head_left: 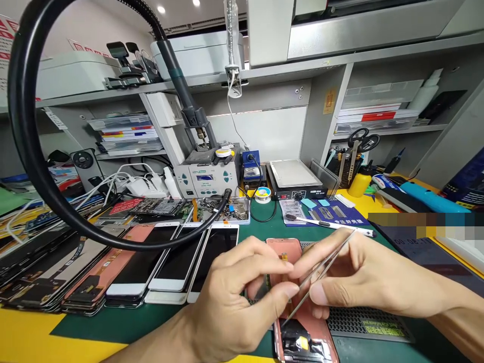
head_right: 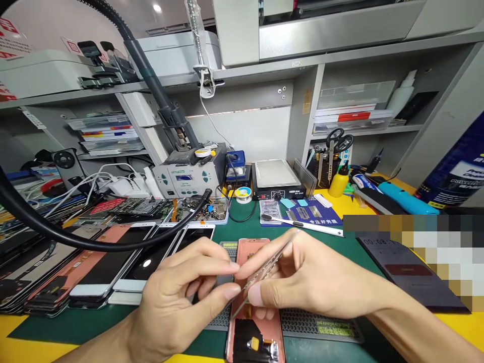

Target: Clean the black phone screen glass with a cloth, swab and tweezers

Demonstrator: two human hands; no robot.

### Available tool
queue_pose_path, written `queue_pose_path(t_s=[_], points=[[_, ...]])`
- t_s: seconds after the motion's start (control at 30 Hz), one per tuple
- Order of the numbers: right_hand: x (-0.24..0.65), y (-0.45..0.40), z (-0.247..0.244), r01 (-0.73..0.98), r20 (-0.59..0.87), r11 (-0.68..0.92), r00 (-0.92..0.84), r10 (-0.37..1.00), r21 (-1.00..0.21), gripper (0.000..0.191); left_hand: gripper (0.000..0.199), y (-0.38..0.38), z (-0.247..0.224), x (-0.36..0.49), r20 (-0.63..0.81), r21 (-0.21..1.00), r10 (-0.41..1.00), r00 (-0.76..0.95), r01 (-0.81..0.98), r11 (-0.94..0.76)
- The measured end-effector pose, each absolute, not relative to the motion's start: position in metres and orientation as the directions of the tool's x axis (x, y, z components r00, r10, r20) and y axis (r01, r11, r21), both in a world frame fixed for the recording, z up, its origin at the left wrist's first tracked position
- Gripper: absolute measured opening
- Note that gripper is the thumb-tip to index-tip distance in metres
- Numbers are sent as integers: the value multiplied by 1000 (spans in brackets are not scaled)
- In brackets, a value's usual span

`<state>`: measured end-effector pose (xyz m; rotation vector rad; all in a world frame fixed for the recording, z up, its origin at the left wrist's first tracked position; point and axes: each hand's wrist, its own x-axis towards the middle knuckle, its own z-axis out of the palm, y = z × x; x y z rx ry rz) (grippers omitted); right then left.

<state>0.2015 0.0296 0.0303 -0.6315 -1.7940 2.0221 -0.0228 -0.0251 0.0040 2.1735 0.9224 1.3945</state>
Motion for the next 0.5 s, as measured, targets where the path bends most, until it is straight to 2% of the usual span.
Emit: queue_pose_path(t_s=[0.13, 0.23, 0.37, 0.5], points=[[196, 29, 28, 59, -107, -108, -846, 523, -992, 33, 15, -26, 5, -22, 669, 607, 688, 281, 328, -724], [194, 29, 27, 76, -122, -107, -837, 534, -991, 36, 9, -25, 8, -25, 591, 705, 767, 248, 302, -641], [195, 31, 24, 16, -90, -134, -821, 564, -991, 39, 14, -22, 5, -30, 453, 834, 862, 230, 233, -500], [198, 37, 22, -12, -65, -123, -795, 604, -992, 33, 18, -13, 2, -33, 357, 893, 908, 221, 206, -401]])
